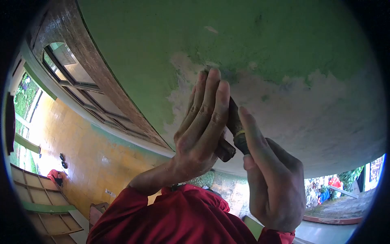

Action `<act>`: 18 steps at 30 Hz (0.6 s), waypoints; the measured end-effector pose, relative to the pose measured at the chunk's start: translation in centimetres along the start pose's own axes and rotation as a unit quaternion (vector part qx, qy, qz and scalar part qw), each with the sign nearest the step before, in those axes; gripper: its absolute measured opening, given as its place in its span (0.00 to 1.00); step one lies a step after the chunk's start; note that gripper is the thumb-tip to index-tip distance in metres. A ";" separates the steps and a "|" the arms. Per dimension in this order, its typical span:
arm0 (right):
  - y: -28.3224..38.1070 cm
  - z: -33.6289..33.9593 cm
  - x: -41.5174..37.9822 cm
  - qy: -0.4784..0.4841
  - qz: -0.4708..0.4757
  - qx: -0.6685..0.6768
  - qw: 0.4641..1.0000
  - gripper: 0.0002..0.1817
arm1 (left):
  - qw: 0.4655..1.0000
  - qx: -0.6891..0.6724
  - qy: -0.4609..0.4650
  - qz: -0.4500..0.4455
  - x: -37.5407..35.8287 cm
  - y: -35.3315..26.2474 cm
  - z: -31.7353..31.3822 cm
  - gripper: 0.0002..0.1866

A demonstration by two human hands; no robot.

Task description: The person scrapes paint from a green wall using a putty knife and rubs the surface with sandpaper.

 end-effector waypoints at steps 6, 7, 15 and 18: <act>0.4 -0.4 0.3 -0.018 0.021 0.001 1.000 0.27 | 1.000 -0.010 -0.004 0.005 0.2 0.3 0.1 0.32; 0.4 -0.4 0.1 -0.012 0.008 0.004 1.000 0.26 | 1.000 -0.019 0.009 -0.002 0.2 0.3 0.2 0.32; 0.6 -0.8 0.4 0.002 -0.020 0.003 1.000 0.26 | 1.000 -0.029 0.005 0.002 0.4 0.7 0.3 0.36; 0.4 -1.7 0.0 -0.015 -0.004 -0.005 1.000 0.26 | 0.999 -0.029 0.012 0.007 0.1 0.4 0.3 0.37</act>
Point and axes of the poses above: each hand's wrist, its own x-axis towards the middle knuckle, its own z-axis out of the back of the hand, y = z × x, the point moved 7 cm from there along x, towards the middle knuckle, and after that the axes turned 12 degrees about z, right-handed, at the moved point
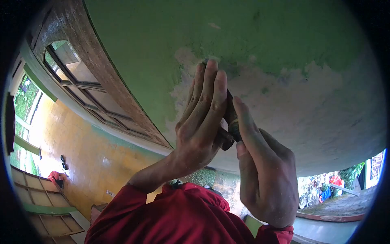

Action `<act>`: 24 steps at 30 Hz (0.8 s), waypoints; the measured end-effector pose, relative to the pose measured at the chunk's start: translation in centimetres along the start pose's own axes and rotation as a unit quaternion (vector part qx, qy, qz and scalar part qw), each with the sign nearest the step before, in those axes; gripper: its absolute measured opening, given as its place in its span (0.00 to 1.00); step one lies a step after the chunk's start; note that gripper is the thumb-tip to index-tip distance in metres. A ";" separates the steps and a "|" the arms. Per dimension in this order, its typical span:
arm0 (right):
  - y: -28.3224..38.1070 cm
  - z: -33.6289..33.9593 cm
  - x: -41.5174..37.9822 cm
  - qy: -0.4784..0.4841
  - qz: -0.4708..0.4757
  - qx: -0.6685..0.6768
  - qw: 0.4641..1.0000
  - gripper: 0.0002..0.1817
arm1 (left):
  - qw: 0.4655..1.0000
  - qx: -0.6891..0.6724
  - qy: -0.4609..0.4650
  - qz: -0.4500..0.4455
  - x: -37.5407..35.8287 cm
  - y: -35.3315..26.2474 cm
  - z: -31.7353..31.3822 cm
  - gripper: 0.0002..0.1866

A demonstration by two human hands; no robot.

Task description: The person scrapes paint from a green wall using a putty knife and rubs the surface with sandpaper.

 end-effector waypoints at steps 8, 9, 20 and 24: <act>-0.2 0.2 -0.5 -0.085 0.032 -0.004 0.996 0.27 | 1.000 -0.005 0.013 -0.010 0.5 0.0 0.0 0.40; -0.2 0.0 -0.2 -0.085 0.035 -0.005 0.996 0.27 | 1.000 -0.001 -0.005 -0.011 0.4 0.3 -0.1 0.41; 0.4 -0.1 0.2 -0.075 0.020 0.003 0.997 0.26 | 1.000 -0.025 0.018 -0.001 0.2 0.1 0.5 0.48; 0.3 -0.2 0.4 -0.107 0.060 -0.032 0.992 0.26 | 0.999 -0.031 -0.013 -0.009 0.4 0.5 0.0 0.48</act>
Point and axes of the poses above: each hand's wrist, its own x-axis towards the middle knuckle, its own z-axis out of the back of the hand, y = z × x, the point moved 7 cm from there along x, towards the middle knuckle, and after that the axes turned 12 degrees about z, right-handed, at the moved point
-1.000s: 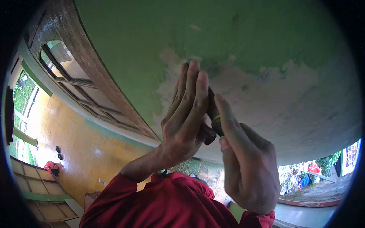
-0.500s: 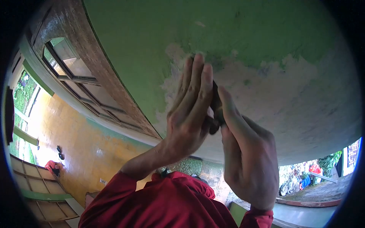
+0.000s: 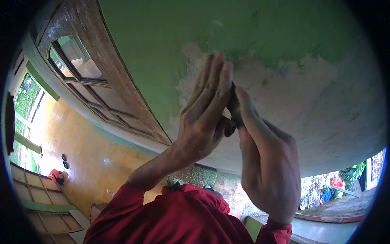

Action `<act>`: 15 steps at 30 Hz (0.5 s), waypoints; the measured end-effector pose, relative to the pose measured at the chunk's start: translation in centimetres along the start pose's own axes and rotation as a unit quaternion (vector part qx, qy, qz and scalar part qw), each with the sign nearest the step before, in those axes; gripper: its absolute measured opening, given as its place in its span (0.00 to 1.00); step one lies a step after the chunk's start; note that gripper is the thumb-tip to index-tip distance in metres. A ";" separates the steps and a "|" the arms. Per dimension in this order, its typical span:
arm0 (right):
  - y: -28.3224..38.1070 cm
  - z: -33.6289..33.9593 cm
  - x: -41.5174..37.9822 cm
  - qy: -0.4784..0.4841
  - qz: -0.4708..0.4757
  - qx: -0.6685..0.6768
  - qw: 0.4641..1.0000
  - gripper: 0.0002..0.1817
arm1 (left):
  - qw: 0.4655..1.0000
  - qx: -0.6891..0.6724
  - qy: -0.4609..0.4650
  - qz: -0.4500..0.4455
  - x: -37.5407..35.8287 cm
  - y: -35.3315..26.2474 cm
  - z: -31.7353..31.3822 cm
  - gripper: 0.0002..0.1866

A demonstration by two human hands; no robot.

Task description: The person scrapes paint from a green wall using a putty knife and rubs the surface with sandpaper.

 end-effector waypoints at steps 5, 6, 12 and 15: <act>1.1 -0.2 0.7 0.050 0.002 0.025 0.998 0.26 | 0.999 -0.001 0.006 0.038 0.0 0.8 3.0 0.46; 0.2 -0.1 -0.3 0.067 -0.069 0.059 0.994 0.28 | 0.998 -0.017 0.059 0.031 -0.5 0.8 3.1 0.46; -3.2 -5.5 -5.2 -0.033 -0.180 0.288 0.940 0.34 | 0.937 -0.186 -0.005 0.296 -5.6 6.0 4.0 0.23; -3.2 -7.9 -5.3 -0.180 -0.144 0.353 0.907 0.32 | 0.848 -0.346 -0.015 0.401 -4.4 5.9 2.7 0.17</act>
Point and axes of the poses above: each hand's wrist, its own x-axis towards the middle knuckle, its own z-axis out of the back of the hand, y = z × x, the point moved 7 cm from there along x, towards the middle knuckle, and after that the axes turned 12 degrees about z, right-handed, at the moved point
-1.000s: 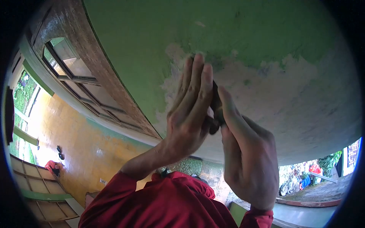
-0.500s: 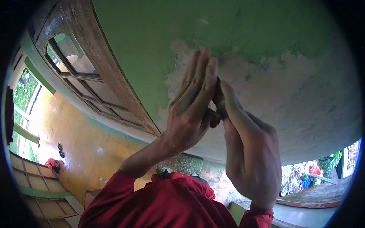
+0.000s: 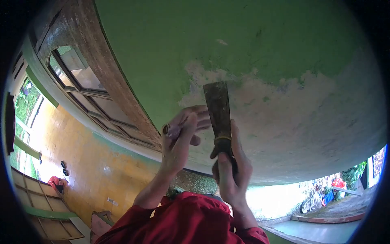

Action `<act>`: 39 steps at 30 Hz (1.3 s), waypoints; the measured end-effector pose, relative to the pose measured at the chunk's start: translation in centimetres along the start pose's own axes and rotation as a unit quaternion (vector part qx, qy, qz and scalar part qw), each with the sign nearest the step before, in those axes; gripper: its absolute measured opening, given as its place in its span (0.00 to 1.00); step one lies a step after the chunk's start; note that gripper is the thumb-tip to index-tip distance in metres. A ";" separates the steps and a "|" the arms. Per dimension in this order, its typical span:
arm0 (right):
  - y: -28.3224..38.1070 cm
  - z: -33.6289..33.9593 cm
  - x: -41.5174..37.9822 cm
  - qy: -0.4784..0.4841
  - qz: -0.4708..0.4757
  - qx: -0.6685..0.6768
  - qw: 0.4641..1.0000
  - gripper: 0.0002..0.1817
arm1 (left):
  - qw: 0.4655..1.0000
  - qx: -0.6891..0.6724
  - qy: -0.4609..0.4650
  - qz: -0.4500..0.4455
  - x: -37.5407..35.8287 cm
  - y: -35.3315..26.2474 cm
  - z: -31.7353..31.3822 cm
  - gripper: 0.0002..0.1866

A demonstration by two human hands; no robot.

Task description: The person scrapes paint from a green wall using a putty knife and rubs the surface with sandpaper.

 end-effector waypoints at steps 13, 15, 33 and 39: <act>-0.3 -3.8 0.3 0.013 -0.016 0.139 0.990 0.39 | 0.973 -0.102 0.141 0.153 3.2 -2.0 -4.6 0.21; 0.8 -4.5 0.9 0.000 -0.004 0.136 0.991 0.41 | 0.977 -0.112 0.137 0.119 3.6 -2.2 -4.7 0.22; 1.9 -4.7 1.3 0.040 0.028 0.161 0.986 0.39 | 0.980 -0.109 0.111 0.121 3.7 -3.7 -4.6 0.19; 1.3 -4.3 1.5 0.032 0.037 0.133 0.990 0.38 | 0.987 -0.093 0.094 0.086 3.8 -3.4 -4.4 0.18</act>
Point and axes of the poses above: each hand's wrist, its own x-axis towards the middle knuckle, its own z-axis out of the back of the hand, y = z × x, the point moved 7 cm from there along x, towards the middle knuckle, and after that the axes turned 12 degrees about z, right-handed, at the moved point
